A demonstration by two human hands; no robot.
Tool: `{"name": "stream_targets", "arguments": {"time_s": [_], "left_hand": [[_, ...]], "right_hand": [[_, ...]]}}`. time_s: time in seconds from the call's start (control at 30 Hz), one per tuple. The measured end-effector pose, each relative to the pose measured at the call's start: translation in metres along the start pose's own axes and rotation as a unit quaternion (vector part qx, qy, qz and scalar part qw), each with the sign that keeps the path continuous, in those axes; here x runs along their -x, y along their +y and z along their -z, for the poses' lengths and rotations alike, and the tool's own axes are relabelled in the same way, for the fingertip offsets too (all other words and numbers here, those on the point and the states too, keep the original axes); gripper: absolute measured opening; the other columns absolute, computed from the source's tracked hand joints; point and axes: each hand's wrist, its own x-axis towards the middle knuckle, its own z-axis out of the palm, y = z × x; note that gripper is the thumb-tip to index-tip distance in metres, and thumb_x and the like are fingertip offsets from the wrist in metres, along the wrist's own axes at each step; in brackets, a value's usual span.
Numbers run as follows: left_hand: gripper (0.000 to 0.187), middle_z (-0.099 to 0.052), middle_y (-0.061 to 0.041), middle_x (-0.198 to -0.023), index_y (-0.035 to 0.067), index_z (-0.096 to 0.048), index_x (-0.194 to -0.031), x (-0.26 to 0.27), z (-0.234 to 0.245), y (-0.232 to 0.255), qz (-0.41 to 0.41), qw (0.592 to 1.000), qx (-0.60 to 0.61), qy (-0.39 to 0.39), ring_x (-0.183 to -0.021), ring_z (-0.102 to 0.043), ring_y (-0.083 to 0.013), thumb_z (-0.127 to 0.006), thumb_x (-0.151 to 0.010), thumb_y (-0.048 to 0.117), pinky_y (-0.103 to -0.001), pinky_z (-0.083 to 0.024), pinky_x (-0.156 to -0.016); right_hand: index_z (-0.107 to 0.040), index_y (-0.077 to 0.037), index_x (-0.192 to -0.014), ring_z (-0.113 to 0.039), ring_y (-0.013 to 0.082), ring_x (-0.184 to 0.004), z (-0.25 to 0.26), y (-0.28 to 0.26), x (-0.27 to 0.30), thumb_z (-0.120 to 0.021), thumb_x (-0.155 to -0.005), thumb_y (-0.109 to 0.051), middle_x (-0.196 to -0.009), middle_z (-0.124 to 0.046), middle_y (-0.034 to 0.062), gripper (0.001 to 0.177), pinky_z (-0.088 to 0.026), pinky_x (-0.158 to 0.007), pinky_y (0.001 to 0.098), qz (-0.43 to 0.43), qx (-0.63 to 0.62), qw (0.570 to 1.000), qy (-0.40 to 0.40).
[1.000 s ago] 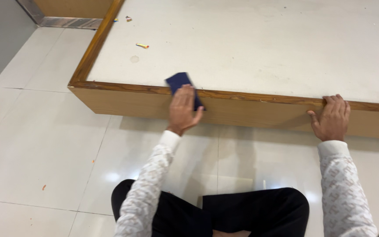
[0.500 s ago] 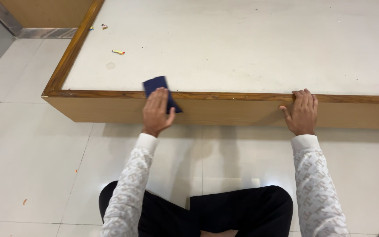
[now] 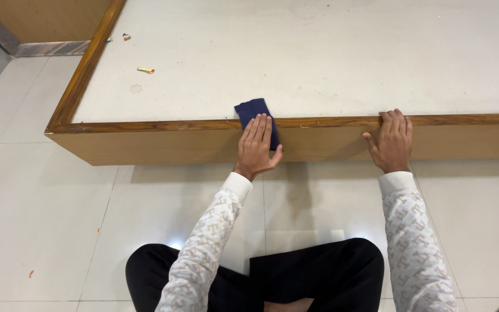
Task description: The person wipes the wooden frame of a bed or low platform by hand with a blue cloth, moving along the top and side edges and reaching into the corners.
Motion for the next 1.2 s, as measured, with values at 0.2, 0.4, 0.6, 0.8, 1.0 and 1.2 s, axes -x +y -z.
{"name": "stream_targets", "arguments": {"time_s": [0.2,0.4,0.6,0.8,1.0,1.2], "left_hand": [[0.071,-0.053,-0.027,-0.152,-0.008,-0.047,-0.15,0.028,0.025,-0.057,-0.035,0.998,-0.048,-0.009,-0.144,-0.05,-0.037,-0.061,-0.094,0.035,-0.046,-0.037,-0.124],[0.069,-0.054,-0.026,-0.151,-0.005,-0.048,-0.152,0.072,0.1,-0.152,0.023,0.994,-0.103,0.007,-0.142,-0.053,-0.0363,-0.063,-0.094,0.029,-0.046,-0.038,-0.123],[0.071,-0.054,-0.027,-0.152,-0.007,-0.047,-0.15,0.076,0.084,-0.15,0.091,0.983,-0.154,0.028,-0.142,-0.052,-0.0386,-0.06,-0.094,0.035,-0.048,-0.036,-0.123],[0.072,-0.051,-0.03,-0.149,-0.01,-0.045,-0.149,0.043,0.022,-0.074,0.055,0.997,-0.048,0.038,-0.143,-0.05,-0.0411,-0.059,-0.096,0.037,-0.05,-0.036,-0.124],[0.071,-0.044,-0.03,-0.156,-0.009,-0.039,-0.152,0.01,0.04,-0.018,0.073,0.992,0.077,-0.068,-0.149,-0.041,-0.0386,-0.053,-0.099,0.036,-0.048,-0.027,-0.128],[0.065,-0.039,-0.023,-0.165,-0.006,-0.036,-0.158,0.039,0.095,-0.086,0.089,0.991,0.072,0.062,-0.157,-0.035,-0.0337,-0.047,-0.104,0.029,-0.047,-0.025,-0.132]], "right_hand": [[-0.053,0.001,-0.145,-0.043,0.036,-0.149,0.004,-0.002,0.001,-0.071,-0.101,-0.045,-0.148,-0.056,0.0195,0.067,-0.027,-0.128,0.0529,0.009,-0.009,1.0,0.005],[-0.054,0.001,-0.145,-0.043,0.0366,-0.149,0.002,-0.004,0.001,-0.073,-0.099,-0.046,-0.148,-0.056,0.0204,0.068,-0.027,-0.128,0.0526,0.0,0.002,1.0,0.005],[-0.053,0.002,-0.141,-0.043,0.0362,-0.151,0.0,-0.007,0.001,-0.076,-0.098,-0.04,-0.149,-0.056,0.0196,0.064,-0.027,-0.129,0.0527,-0.009,0.005,1.0,0.009],[-0.053,0.002,-0.141,-0.043,0.0365,-0.15,-0.004,-0.002,0.003,-0.076,-0.099,-0.038,-0.144,-0.056,0.02,0.063,-0.027,-0.129,0.053,-0.001,0.002,1.0,0.009],[-0.05,0.005,-0.151,-0.034,0.0434,-0.154,0.015,-0.024,-0.009,-0.076,-0.097,-0.035,-0.157,-0.05,0.026,0.072,-0.022,-0.129,0.0546,-0.008,0.009,1.0,-0.005],[-0.045,0.005,-0.155,-0.048,0.0433,-0.145,0.015,-0.19,-0.03,-0.07,-0.095,-0.015,-0.157,-0.049,0.0268,0.068,-0.046,-0.115,0.0486,0.17,-0.153,0.971,0.064]]}}
